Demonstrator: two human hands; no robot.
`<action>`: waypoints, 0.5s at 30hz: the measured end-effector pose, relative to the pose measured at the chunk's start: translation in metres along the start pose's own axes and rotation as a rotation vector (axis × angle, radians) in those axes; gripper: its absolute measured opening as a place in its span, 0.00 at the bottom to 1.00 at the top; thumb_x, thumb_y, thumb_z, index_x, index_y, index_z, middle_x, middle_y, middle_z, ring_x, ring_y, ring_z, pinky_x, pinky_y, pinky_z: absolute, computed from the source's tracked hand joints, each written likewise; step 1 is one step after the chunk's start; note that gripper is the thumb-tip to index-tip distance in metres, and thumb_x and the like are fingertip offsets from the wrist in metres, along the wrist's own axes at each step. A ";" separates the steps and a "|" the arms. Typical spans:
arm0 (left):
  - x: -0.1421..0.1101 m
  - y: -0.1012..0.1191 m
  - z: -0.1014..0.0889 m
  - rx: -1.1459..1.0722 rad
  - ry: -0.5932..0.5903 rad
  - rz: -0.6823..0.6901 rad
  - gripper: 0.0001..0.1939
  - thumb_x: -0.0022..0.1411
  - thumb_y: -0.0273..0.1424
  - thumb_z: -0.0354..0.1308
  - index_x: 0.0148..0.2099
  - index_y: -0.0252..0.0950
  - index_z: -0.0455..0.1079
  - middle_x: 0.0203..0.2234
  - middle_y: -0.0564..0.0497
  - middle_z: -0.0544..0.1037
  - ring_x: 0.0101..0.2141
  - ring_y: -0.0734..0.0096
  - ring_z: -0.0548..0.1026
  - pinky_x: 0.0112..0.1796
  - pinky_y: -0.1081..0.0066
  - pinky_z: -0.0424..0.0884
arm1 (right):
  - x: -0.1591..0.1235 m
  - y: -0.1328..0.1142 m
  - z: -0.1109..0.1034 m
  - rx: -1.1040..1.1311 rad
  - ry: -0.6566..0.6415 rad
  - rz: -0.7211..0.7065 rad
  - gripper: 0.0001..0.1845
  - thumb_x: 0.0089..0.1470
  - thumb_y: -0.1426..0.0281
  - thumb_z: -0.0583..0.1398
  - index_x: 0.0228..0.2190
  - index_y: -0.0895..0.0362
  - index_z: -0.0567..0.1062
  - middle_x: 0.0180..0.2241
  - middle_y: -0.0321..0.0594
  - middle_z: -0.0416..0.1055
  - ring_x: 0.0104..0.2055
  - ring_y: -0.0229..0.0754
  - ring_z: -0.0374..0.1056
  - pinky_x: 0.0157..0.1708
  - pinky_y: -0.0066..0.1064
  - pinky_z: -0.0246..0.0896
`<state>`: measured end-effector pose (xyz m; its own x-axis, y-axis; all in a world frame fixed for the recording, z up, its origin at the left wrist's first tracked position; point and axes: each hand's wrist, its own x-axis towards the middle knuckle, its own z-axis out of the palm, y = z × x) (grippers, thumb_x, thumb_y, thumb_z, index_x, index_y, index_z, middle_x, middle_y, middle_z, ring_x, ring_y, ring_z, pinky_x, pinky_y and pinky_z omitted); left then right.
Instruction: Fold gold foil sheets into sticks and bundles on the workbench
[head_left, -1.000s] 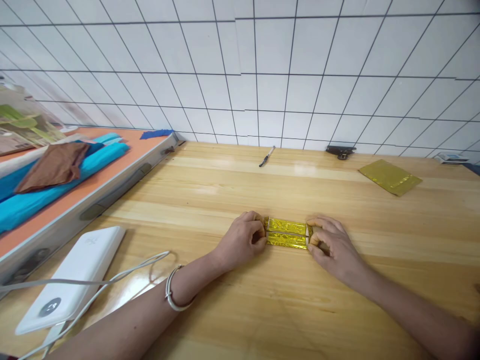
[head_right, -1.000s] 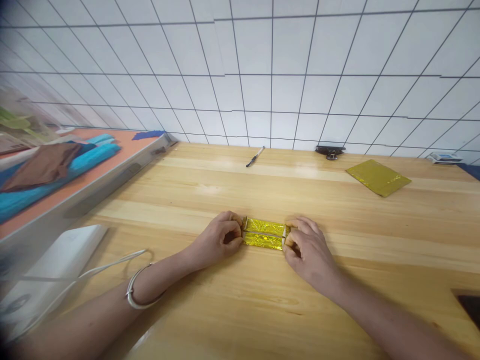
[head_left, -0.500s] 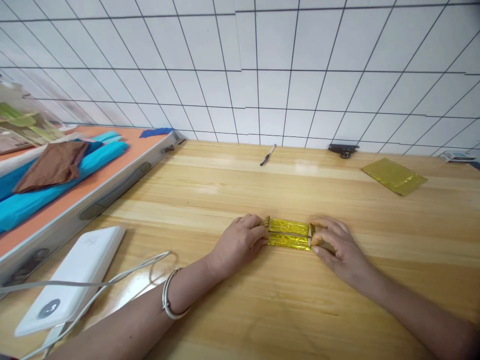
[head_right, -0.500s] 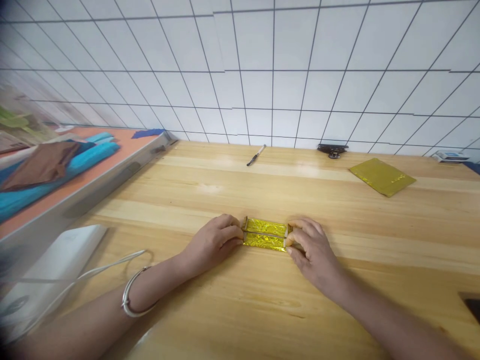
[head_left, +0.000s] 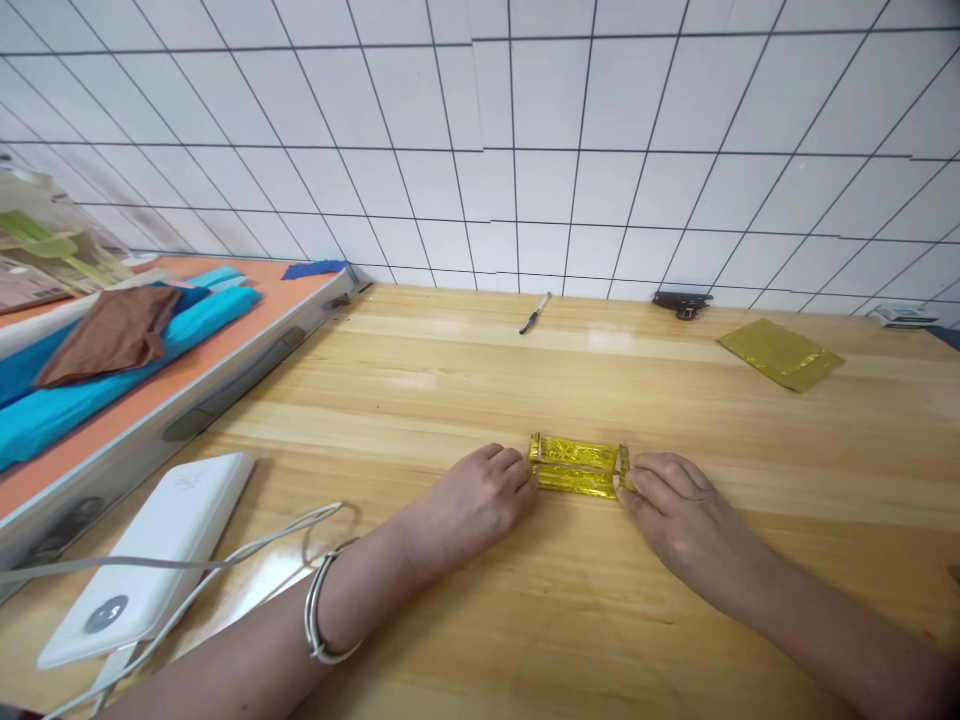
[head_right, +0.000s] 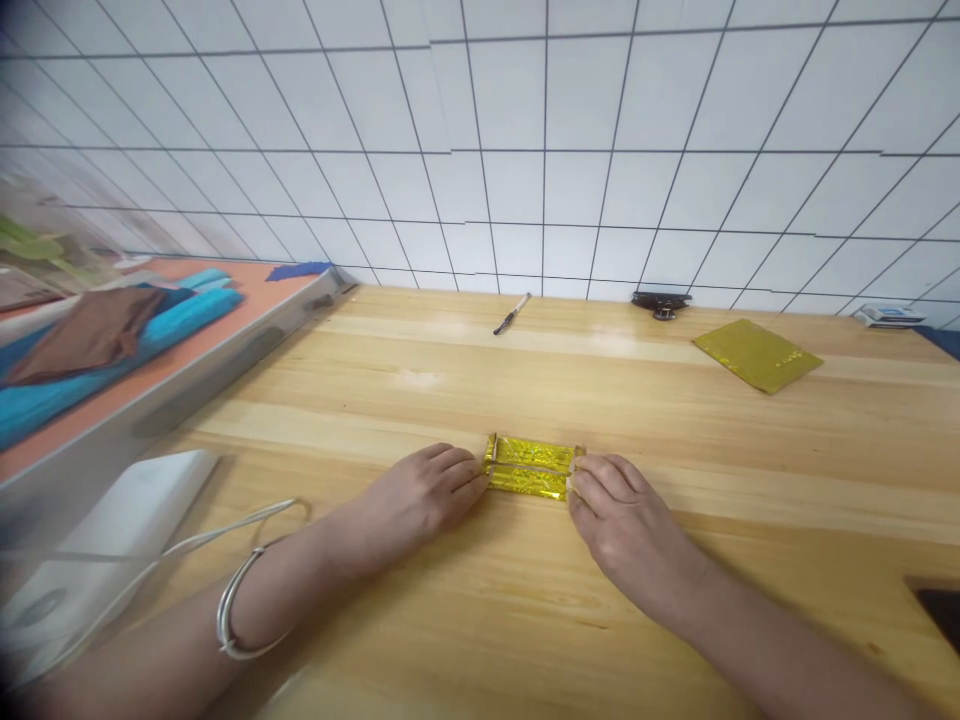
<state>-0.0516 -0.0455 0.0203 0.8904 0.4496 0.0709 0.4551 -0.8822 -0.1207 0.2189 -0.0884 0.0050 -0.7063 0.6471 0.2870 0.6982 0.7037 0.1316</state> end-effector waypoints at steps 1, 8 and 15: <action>0.000 0.001 0.000 0.017 -0.010 -0.001 0.08 0.64 0.24 0.45 0.36 0.32 0.66 0.30 0.46 0.70 0.33 0.64 0.67 0.36 0.64 0.64 | 0.001 0.000 0.000 0.008 0.009 -0.008 0.12 0.57 0.77 0.52 0.38 0.59 0.74 0.39 0.47 0.70 0.50 0.51 0.58 0.49 0.46 0.57; 0.004 0.008 -0.004 0.103 -0.073 0.004 0.09 0.63 0.22 0.45 0.34 0.32 0.65 0.26 0.46 0.70 0.30 0.65 0.67 0.31 0.66 0.64 | 0.005 0.005 0.003 0.079 -0.033 0.022 0.10 0.58 0.75 0.52 0.33 0.60 0.73 0.37 0.43 0.69 0.51 0.48 0.58 0.50 0.41 0.57; 0.002 0.006 -0.001 0.106 -0.056 0.014 0.09 0.64 0.22 0.44 0.35 0.31 0.65 0.27 0.46 0.70 0.31 0.65 0.67 0.32 0.67 0.64 | 0.004 0.009 0.002 0.042 -0.032 -0.009 0.10 0.58 0.76 0.52 0.32 0.59 0.73 0.36 0.43 0.69 0.50 0.47 0.59 0.47 0.41 0.59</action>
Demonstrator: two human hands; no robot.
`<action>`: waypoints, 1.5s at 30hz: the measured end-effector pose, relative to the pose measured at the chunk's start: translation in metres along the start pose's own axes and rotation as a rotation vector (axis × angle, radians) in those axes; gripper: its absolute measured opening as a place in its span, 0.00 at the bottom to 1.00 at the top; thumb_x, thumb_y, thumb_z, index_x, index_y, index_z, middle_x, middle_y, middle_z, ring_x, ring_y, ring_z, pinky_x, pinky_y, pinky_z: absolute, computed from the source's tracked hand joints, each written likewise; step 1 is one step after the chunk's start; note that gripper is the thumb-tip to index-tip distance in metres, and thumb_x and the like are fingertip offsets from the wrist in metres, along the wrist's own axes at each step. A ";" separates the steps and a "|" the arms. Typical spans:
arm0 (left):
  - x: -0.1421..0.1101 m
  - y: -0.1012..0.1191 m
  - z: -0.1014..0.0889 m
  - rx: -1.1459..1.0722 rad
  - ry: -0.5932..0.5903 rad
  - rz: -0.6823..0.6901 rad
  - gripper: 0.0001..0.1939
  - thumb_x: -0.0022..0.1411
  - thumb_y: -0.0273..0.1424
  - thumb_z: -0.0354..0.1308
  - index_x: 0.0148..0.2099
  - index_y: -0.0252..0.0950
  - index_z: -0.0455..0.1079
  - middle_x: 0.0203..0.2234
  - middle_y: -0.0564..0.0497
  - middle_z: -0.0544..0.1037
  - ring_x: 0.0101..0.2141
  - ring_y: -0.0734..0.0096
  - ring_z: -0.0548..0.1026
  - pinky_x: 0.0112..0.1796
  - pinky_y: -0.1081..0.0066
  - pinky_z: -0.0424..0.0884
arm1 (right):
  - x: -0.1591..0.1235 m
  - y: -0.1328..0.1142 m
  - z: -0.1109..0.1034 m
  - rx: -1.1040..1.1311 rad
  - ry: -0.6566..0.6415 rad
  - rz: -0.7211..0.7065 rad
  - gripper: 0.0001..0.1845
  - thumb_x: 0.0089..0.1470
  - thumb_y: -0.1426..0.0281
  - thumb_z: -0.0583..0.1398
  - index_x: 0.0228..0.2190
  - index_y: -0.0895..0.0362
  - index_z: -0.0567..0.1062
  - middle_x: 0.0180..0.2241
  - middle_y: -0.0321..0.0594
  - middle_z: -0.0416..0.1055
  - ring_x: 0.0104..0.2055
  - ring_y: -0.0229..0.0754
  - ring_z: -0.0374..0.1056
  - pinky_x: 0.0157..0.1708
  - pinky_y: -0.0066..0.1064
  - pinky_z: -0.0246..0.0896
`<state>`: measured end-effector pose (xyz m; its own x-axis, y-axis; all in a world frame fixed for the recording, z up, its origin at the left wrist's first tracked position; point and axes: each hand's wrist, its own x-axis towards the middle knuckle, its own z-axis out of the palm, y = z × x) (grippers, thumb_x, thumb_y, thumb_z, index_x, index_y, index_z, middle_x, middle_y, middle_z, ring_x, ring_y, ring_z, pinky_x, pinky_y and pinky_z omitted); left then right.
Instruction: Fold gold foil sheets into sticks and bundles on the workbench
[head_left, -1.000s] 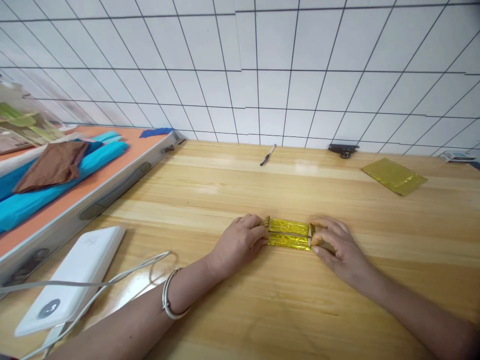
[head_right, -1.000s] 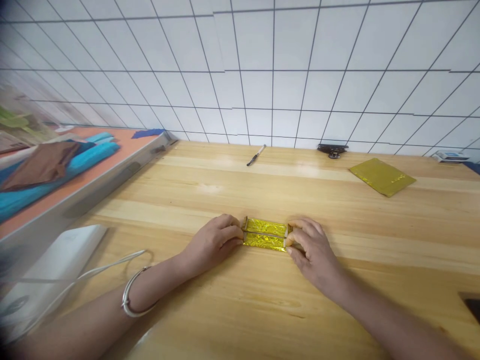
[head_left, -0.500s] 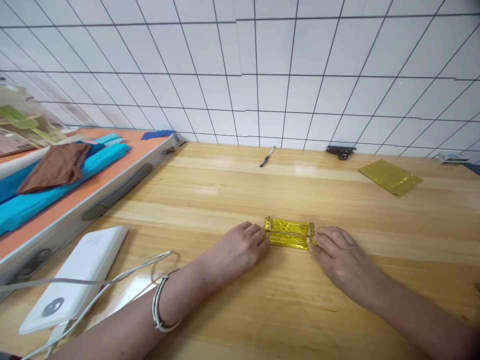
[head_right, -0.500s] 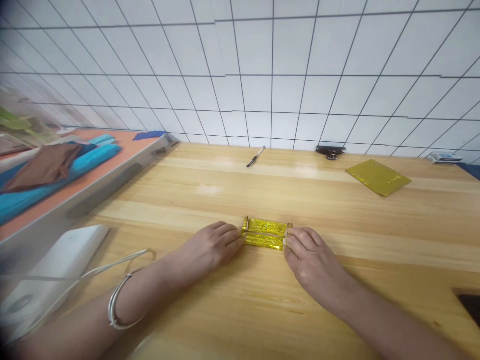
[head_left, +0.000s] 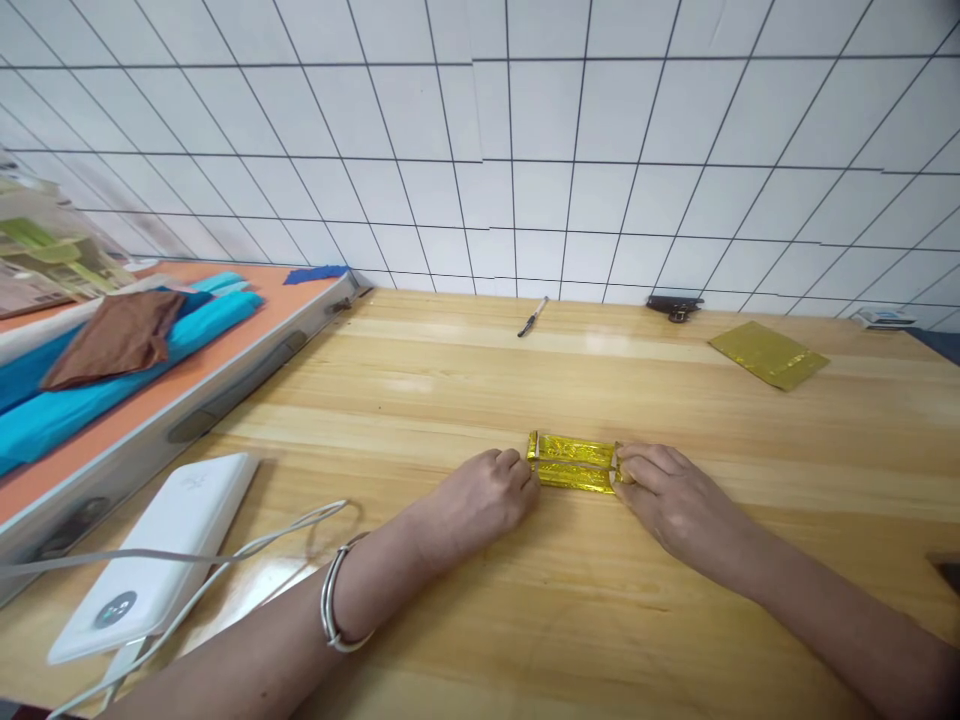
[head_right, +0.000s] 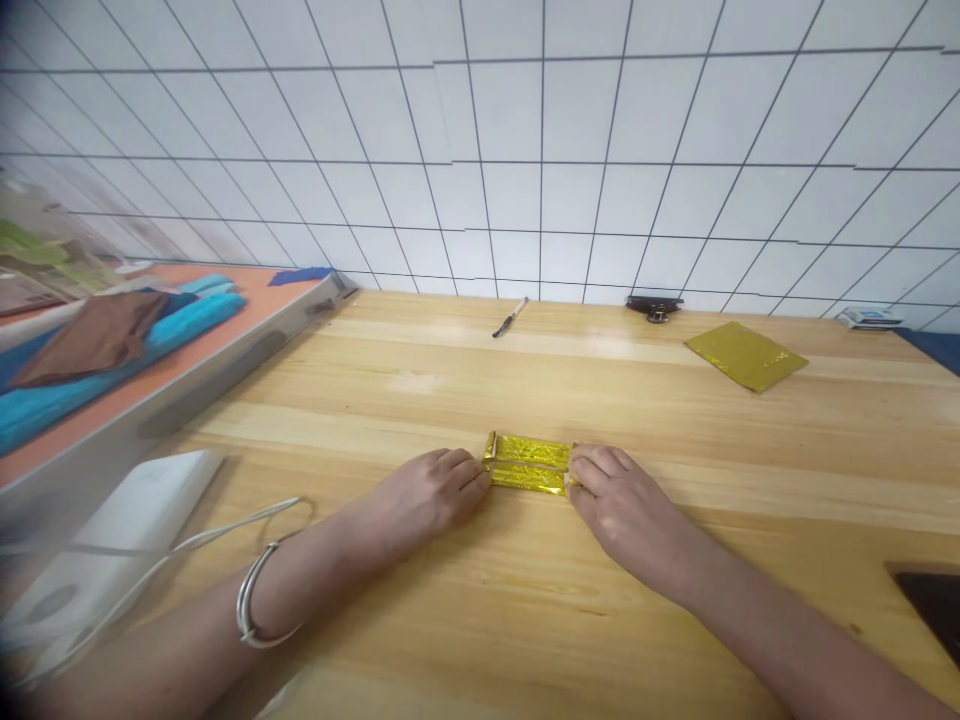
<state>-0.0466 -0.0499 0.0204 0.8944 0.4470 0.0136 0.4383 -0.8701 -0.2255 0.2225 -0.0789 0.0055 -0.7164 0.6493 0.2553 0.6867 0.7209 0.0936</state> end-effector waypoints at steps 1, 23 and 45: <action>0.000 -0.001 0.001 -0.012 0.011 0.000 0.09 0.64 0.23 0.45 0.36 0.32 0.66 0.28 0.46 0.70 0.31 0.65 0.67 0.32 0.66 0.64 | 0.001 -0.001 0.000 -0.025 0.008 -0.019 0.11 0.58 0.77 0.51 0.33 0.59 0.73 0.36 0.44 0.69 0.49 0.47 0.60 0.46 0.41 0.60; 0.005 -0.016 0.024 -0.279 0.228 -0.128 0.13 0.66 0.30 0.44 0.41 0.35 0.70 0.32 0.47 0.72 0.34 0.69 0.68 0.37 0.68 0.67 | 0.002 0.014 0.017 0.170 0.107 0.077 0.08 0.56 0.75 0.53 0.30 0.60 0.71 0.37 0.48 0.66 0.42 0.46 0.63 0.39 0.39 0.64; 0.003 -0.014 0.040 -0.443 0.386 -0.142 0.09 0.65 0.29 0.46 0.41 0.35 0.68 0.36 0.47 0.75 0.41 0.69 0.72 0.44 0.66 0.68 | -0.013 0.020 0.023 0.193 0.186 0.067 0.10 0.54 0.73 0.57 0.40 0.58 0.72 0.40 0.43 0.72 0.47 0.43 0.66 0.51 0.41 0.62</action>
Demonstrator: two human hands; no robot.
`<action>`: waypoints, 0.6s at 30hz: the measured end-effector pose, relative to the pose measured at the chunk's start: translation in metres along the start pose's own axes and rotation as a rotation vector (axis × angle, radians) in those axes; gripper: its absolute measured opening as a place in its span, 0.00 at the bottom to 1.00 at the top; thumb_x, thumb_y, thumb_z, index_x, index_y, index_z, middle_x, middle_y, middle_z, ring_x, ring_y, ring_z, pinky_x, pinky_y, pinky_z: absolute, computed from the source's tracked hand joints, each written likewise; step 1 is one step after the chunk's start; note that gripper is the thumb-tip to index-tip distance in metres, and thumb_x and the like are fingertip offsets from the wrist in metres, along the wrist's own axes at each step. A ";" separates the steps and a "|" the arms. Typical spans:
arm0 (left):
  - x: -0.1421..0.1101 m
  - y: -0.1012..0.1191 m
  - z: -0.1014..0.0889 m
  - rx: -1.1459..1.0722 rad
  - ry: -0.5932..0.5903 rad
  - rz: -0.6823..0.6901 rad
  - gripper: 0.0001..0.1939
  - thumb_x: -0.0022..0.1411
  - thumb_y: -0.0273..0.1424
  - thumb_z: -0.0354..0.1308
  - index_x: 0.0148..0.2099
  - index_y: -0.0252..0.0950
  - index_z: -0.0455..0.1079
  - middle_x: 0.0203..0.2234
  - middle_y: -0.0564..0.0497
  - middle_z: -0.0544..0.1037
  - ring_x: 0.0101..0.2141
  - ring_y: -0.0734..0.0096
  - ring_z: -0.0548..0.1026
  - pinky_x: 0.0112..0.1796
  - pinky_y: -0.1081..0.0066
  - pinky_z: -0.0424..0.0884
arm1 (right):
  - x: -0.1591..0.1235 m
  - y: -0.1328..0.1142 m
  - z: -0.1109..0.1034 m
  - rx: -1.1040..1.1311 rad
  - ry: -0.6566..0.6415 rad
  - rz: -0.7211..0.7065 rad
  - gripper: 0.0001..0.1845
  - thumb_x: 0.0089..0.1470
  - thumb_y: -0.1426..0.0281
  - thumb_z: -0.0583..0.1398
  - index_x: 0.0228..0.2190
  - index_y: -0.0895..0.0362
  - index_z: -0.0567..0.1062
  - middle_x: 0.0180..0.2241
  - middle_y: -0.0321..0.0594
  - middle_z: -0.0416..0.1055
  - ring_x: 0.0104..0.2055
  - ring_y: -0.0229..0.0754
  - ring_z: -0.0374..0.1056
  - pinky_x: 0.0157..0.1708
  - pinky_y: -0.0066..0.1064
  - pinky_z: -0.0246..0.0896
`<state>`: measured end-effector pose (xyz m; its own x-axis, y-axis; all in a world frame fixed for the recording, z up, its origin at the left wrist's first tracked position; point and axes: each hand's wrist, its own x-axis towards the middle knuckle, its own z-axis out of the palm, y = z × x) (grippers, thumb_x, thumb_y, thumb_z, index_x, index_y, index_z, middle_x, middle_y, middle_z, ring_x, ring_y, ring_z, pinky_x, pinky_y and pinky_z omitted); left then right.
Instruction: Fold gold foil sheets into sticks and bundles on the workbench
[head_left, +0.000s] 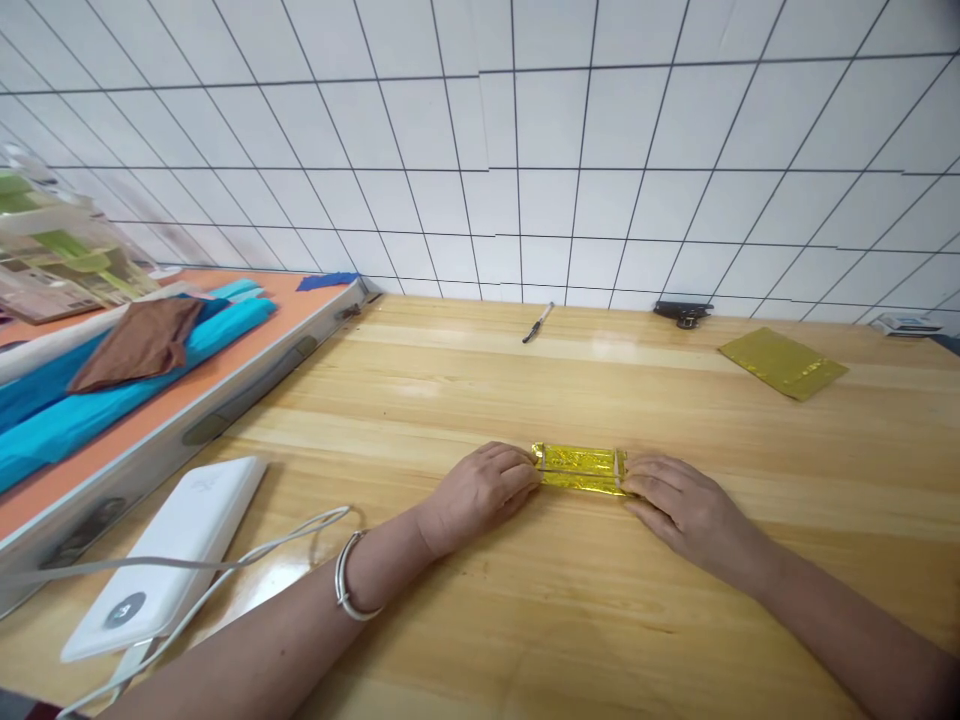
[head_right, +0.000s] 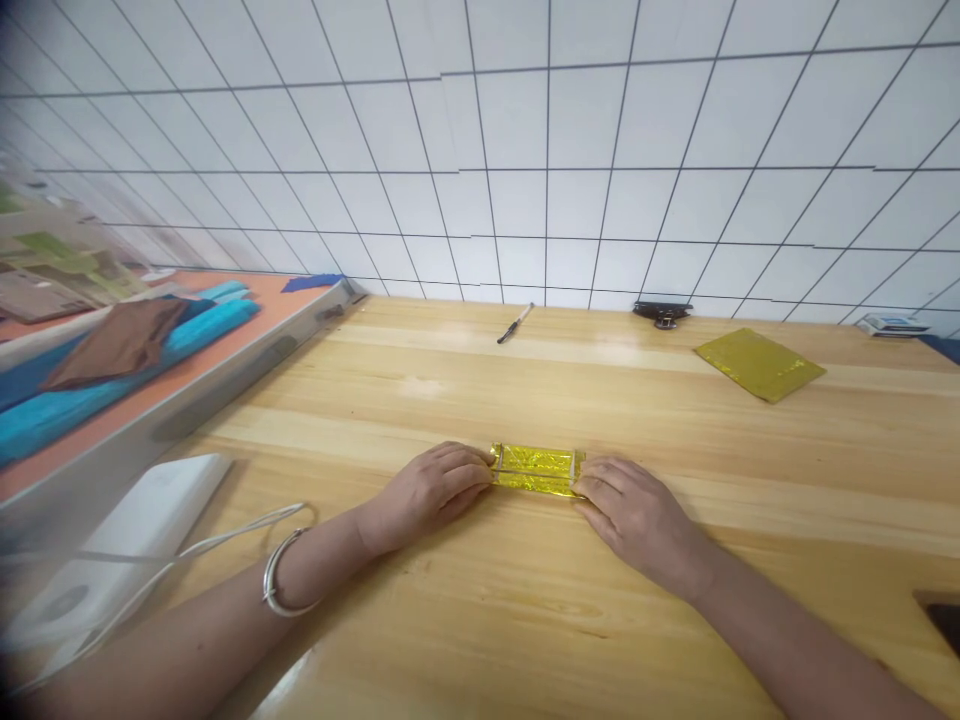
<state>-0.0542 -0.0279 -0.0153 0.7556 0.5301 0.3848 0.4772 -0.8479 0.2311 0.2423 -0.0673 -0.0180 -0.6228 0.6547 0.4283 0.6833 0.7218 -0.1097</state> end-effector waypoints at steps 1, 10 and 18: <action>0.000 0.000 0.000 -0.002 0.004 -0.006 0.10 0.65 0.29 0.46 0.41 0.35 0.68 0.35 0.47 0.75 0.41 0.69 0.72 0.43 0.66 0.68 | 0.000 -0.001 0.000 -0.001 -0.003 -0.002 0.10 0.54 0.73 0.57 0.40 0.58 0.72 0.40 0.43 0.72 0.47 0.43 0.66 0.52 0.41 0.62; -0.001 0.001 -0.002 0.067 -0.039 0.024 0.11 0.66 0.30 0.45 0.42 0.35 0.68 0.36 0.46 0.74 0.40 0.70 0.73 0.42 0.68 0.70 | 0.003 -0.003 -0.001 0.007 -0.002 -0.012 0.08 0.56 0.75 0.54 0.37 0.58 0.72 0.36 0.43 0.71 0.44 0.42 0.67 0.48 0.41 0.65; -0.004 -0.005 -0.001 0.063 -0.070 0.080 0.11 0.65 0.28 0.46 0.46 0.35 0.67 0.40 0.45 0.75 0.43 0.69 0.72 0.45 0.66 0.69 | 0.001 -0.001 0.000 -0.008 -0.010 -0.032 0.09 0.56 0.76 0.53 0.38 0.59 0.72 0.38 0.44 0.71 0.46 0.43 0.66 0.50 0.41 0.63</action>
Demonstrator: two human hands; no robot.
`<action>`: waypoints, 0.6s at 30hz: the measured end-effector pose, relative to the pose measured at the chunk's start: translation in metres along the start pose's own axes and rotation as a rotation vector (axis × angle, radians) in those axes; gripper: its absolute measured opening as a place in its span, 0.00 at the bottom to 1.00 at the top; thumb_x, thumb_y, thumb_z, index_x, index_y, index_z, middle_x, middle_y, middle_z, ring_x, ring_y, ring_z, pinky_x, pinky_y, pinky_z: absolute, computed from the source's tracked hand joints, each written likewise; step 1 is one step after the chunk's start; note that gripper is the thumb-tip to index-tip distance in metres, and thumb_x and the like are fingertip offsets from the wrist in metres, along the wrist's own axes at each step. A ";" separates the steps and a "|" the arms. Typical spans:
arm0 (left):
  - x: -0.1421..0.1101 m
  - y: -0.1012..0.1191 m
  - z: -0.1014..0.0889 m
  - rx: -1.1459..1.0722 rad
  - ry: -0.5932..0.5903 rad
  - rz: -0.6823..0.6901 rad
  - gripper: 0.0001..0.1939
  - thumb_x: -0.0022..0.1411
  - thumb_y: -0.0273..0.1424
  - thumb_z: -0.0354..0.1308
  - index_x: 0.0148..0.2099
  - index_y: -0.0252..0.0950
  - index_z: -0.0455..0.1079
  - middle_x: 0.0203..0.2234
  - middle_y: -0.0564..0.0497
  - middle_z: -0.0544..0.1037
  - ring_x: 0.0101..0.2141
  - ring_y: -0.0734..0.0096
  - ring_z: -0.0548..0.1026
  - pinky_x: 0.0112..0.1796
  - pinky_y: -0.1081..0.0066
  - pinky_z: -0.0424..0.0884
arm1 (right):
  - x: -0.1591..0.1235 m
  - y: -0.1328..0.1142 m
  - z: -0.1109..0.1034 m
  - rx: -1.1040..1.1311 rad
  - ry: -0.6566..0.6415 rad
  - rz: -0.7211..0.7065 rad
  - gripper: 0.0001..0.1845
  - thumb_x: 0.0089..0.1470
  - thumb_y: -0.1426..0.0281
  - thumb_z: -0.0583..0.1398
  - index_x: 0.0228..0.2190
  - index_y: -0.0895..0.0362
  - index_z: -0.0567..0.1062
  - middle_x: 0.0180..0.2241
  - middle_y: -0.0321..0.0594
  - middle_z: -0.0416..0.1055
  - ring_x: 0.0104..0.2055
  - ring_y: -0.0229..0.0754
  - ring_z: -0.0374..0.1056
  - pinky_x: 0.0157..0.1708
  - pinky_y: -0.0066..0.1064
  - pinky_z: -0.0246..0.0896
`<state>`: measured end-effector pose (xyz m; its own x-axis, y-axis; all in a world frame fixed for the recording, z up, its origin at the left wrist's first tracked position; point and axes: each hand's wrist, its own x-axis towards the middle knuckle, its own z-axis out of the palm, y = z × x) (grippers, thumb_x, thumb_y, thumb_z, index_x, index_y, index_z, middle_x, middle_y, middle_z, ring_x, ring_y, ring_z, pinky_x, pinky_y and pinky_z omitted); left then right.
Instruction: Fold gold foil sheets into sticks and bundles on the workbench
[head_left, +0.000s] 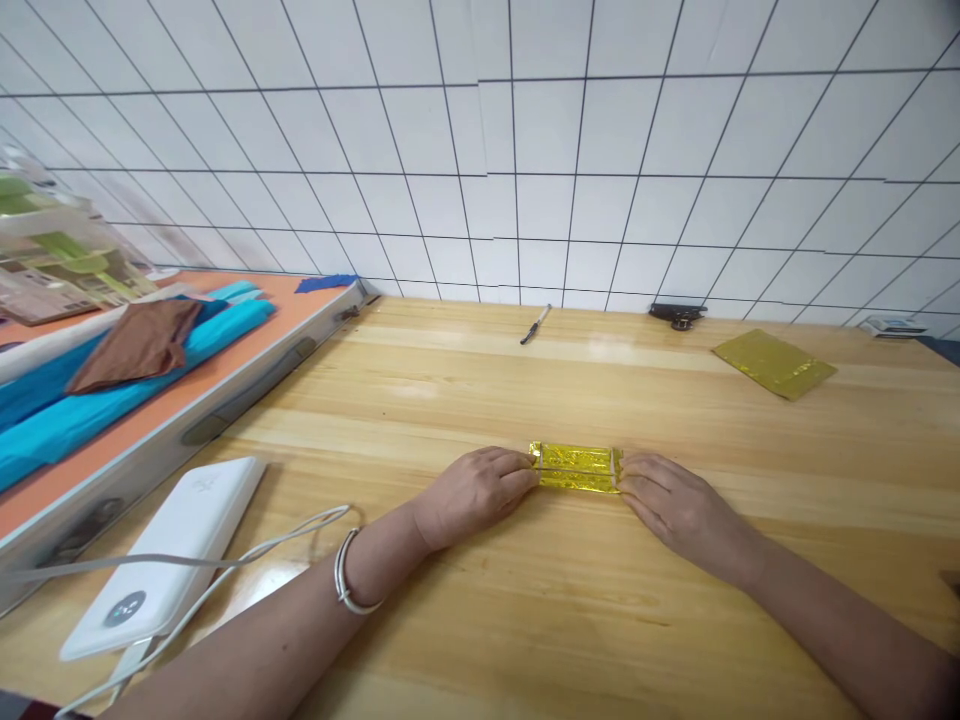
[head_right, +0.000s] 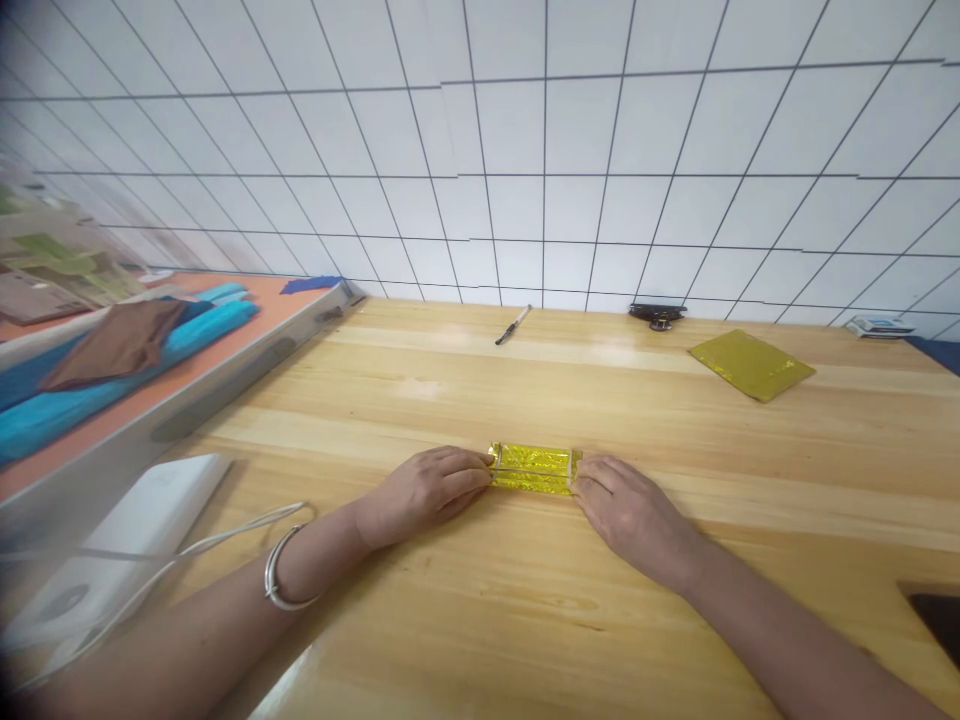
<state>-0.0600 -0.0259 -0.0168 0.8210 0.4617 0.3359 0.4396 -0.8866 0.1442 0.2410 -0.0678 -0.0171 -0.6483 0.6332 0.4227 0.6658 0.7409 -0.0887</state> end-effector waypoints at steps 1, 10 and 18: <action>0.000 0.000 0.000 -0.020 0.012 -0.009 0.11 0.65 0.28 0.46 0.46 0.36 0.67 0.40 0.45 0.75 0.43 0.69 0.72 0.45 0.67 0.69 | 0.000 0.000 0.000 0.005 0.001 0.005 0.09 0.56 0.76 0.53 0.38 0.58 0.72 0.38 0.44 0.71 0.46 0.43 0.66 0.50 0.41 0.63; 0.006 0.009 -0.004 -0.235 0.098 -0.301 0.05 0.63 0.29 0.49 0.39 0.36 0.65 0.30 0.51 0.75 0.32 0.72 0.72 0.35 0.71 0.68 | 0.007 -0.008 -0.007 0.302 0.074 0.246 0.06 0.55 0.74 0.54 0.32 0.54 0.70 0.29 0.39 0.71 0.33 0.40 0.67 0.34 0.34 0.64; 0.009 0.016 -0.004 -0.207 0.094 -0.403 0.04 0.64 0.28 0.45 0.41 0.37 0.61 0.29 0.53 0.73 0.30 0.72 0.71 0.33 0.72 0.66 | 0.009 -0.010 -0.004 0.341 0.044 0.418 0.06 0.54 0.72 0.53 0.29 0.54 0.70 0.26 0.36 0.69 0.28 0.38 0.65 0.28 0.29 0.60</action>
<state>-0.0472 -0.0357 -0.0076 0.5589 0.7744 0.2967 0.6266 -0.6287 0.4606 0.2302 -0.0706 -0.0089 -0.3324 0.8852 0.3254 0.7014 0.4627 -0.5422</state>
